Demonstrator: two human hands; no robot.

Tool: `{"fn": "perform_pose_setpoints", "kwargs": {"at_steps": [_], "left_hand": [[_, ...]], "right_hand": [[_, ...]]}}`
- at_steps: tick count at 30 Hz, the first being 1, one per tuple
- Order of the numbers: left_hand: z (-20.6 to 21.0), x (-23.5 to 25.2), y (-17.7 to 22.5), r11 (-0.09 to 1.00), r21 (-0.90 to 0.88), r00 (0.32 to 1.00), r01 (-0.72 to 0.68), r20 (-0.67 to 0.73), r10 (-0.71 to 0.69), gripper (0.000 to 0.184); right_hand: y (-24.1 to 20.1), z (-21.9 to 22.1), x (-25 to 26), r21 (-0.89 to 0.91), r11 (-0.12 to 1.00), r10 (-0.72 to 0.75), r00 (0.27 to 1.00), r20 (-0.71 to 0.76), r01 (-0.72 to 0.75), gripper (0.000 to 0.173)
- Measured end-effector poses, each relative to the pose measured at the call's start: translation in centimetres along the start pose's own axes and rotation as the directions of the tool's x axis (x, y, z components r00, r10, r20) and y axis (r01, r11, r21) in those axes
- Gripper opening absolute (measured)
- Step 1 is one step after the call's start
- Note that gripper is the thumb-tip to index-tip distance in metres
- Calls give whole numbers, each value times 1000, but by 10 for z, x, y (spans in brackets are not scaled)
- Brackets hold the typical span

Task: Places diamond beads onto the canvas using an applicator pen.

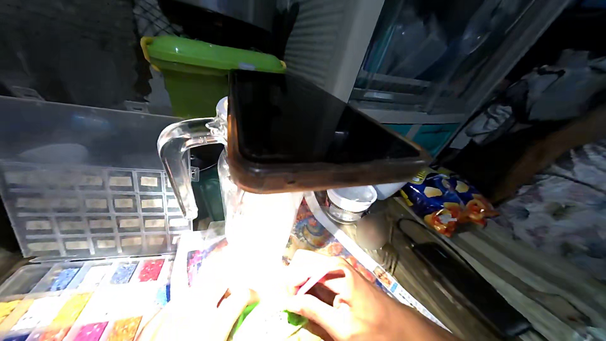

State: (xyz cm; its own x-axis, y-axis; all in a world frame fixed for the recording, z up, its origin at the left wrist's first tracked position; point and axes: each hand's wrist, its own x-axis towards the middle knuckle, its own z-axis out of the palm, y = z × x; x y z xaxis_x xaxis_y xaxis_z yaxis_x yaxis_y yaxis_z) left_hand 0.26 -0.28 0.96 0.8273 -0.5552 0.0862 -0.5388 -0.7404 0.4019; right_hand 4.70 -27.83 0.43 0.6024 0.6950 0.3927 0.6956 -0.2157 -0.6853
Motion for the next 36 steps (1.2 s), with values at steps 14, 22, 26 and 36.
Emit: {"fn": "perform_pose_setpoints", "kwargs": {"at_steps": [14, 22, 26, 36], "left_hand": [[15, -4, -5, 990, 134, 988, -37, -145, 56, 57], [8, -3, -4, 976, 196, 989, -90, -99, 111, 86], [8, -4, -4, 972, 213, 990, -96, -79, 115, 85], [10, -5, -5, 964, 232, 984, -128, -90, 152, 80]], "right_hand": [[-35, 4, -19, 284, 958, 43, 998, -44, -29, 10], [-35, 11, -19, 314, 949, -79, 985, 151, 28, 16], [-35, 10, -21, 318, 948, -26, 987, 160, -26, 16], [-36, 12, -19, 315, 947, 11, 982, 189, -71, 14]]}}
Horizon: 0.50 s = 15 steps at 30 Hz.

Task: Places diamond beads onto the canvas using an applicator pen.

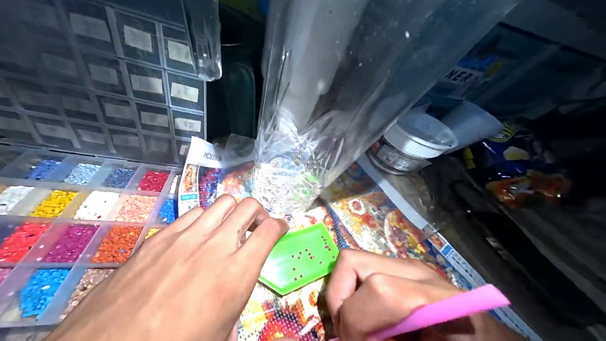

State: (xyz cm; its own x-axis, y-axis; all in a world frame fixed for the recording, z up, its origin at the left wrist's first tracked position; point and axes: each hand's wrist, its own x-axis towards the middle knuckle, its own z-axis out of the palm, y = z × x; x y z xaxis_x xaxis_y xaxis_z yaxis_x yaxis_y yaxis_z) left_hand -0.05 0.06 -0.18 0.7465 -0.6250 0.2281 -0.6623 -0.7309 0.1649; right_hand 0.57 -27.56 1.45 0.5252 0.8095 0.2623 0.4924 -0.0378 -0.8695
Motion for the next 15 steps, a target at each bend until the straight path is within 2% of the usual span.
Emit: {"fn": "perform_pose_setpoints", "kwargs": {"at_steps": [15], "left_hand": [[2, 1, 0, 1000, 24, 999, -7, -33, 7, 81]], "right_hand": [[-5, 0, -1, -112, 993, 34, 999, 25, -30, 15]]}}
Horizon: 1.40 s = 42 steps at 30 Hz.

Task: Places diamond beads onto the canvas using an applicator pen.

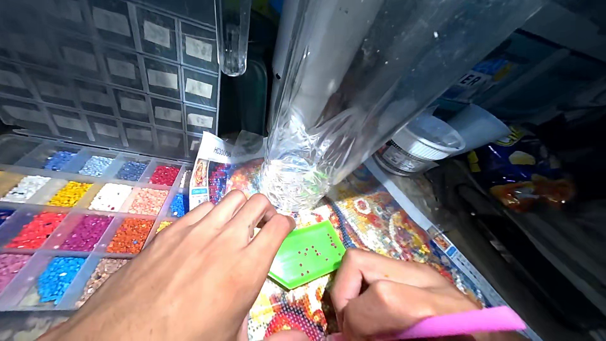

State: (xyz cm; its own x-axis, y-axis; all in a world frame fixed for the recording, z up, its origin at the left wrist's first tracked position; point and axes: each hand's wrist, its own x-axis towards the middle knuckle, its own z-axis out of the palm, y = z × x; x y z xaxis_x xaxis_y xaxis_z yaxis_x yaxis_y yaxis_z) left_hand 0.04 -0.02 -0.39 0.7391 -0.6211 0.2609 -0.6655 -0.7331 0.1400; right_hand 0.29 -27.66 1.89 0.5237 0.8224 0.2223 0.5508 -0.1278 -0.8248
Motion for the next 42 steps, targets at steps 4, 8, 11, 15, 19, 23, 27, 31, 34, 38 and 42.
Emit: {"fn": "perform_pose_setpoints", "kwargs": {"at_steps": [4, 8, 11, 15, 19, 23, 27, 31, 34, 38, 42], "left_hand": [[1, 0, 0, 1000, 11, 1000, -9, -23, 10, 81], [1, 0, 0, 1000, 14, 1000, -5, -28, 6, 80], [0, 0, 0, 1000, 16, 1000, -4, -18, 5, 81], [-1, 0, 0, 1000, 5, 1000, 0, 8, 0, 79], [-2, 0, 0, 1000, -1, 1000, -2, 31, 2, 77], [-4, 1, 0, 999, -34, 998, 14, 61, -12, 76], [-10, 2, 1, 982, -162, 993, 95, 90, -81, 64], [-8, 2, -2, 977, -188, 992, 102, 89, -87, 58], [-8, 2, -2, 974, -200, 991, 106, 99, -88, 56], [-8, 1, -2, 975, -195, 991, 107, 102, -88, 55], [-8, 2, -1, 975, -195, 992, 102, 93, -86, 55]], "right_hand": [[4, 1, 1, 66, 998, -12, 1000, -28, 14, 14], [5, 0, 1, 77, 997, -18, 999, -27, 20, 13], [1, 1, 1, 51, 999, -4, 1000, -21, 5, 13], [-1, 1, 1, 42, 999, 9, 1000, -25, -8, 15], [-9, -10, 6, 98, 994, -26, 984, -174, 44, 13], [-2, -21, 15, -89, 995, -81, 924, -375, 51, 7], [15, -22, 19, -105, 994, -65, 939, -338, 31, 5], [18, -18, 23, -128, 992, -54, 953, -298, 16, 6], [18, -16, 26, -149, 988, -71, 958, -278, 30, 6], [19, -13, 28, -137, 990, -56, 963, -263, 20, 6], [18, -12, 29, -147, 989, -30, 967, -252, -7, 5]]}}
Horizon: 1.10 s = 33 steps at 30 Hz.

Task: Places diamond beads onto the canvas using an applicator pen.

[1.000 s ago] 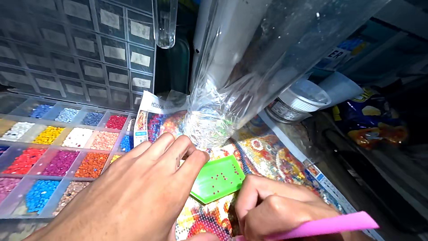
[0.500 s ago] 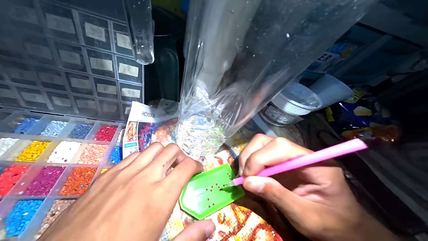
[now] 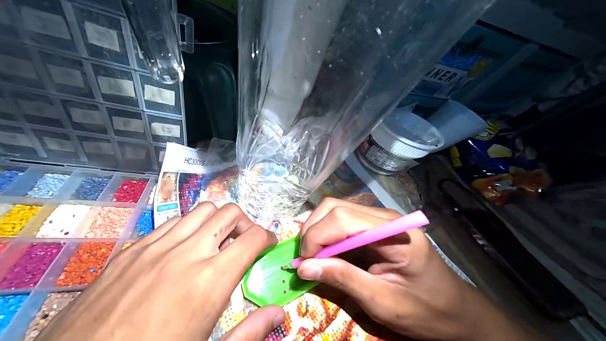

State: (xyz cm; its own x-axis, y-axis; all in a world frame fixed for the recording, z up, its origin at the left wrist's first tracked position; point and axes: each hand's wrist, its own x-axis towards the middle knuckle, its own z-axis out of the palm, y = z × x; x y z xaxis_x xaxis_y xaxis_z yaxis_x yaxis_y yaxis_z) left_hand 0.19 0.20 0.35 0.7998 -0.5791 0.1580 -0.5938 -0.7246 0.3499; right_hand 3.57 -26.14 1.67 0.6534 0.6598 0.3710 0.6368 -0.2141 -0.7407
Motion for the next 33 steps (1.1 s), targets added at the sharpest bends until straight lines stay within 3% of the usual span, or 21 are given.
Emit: {"fn": "perform_pose_setpoints", "kwargs": {"at_steps": [9, 14, 20, 33], "left_hand": [[3, 0, 0, 1000, 26, 999, -10, -45, 11, 53], [5, -2, 1, 998, 56, 996, -17, -85, 21, 53], [4, -2, 2, 994, 100, 996, -33, -84, 42, 66], [4, -1, 1, 988, 141, 995, -58, -76, 69, 70]], "right_hand": [[-2, 1, -1, -14, 1000, 19, 1000, 0, -19, 4], [-6, -4, -4, 106, 993, -54, 999, -4, 55, 7], [-12, -6, -26, 310, 951, -52, 988, 144, 5, 12], [-10, -2, -30, 205, 979, -50, 979, 196, 9, 12]]}}
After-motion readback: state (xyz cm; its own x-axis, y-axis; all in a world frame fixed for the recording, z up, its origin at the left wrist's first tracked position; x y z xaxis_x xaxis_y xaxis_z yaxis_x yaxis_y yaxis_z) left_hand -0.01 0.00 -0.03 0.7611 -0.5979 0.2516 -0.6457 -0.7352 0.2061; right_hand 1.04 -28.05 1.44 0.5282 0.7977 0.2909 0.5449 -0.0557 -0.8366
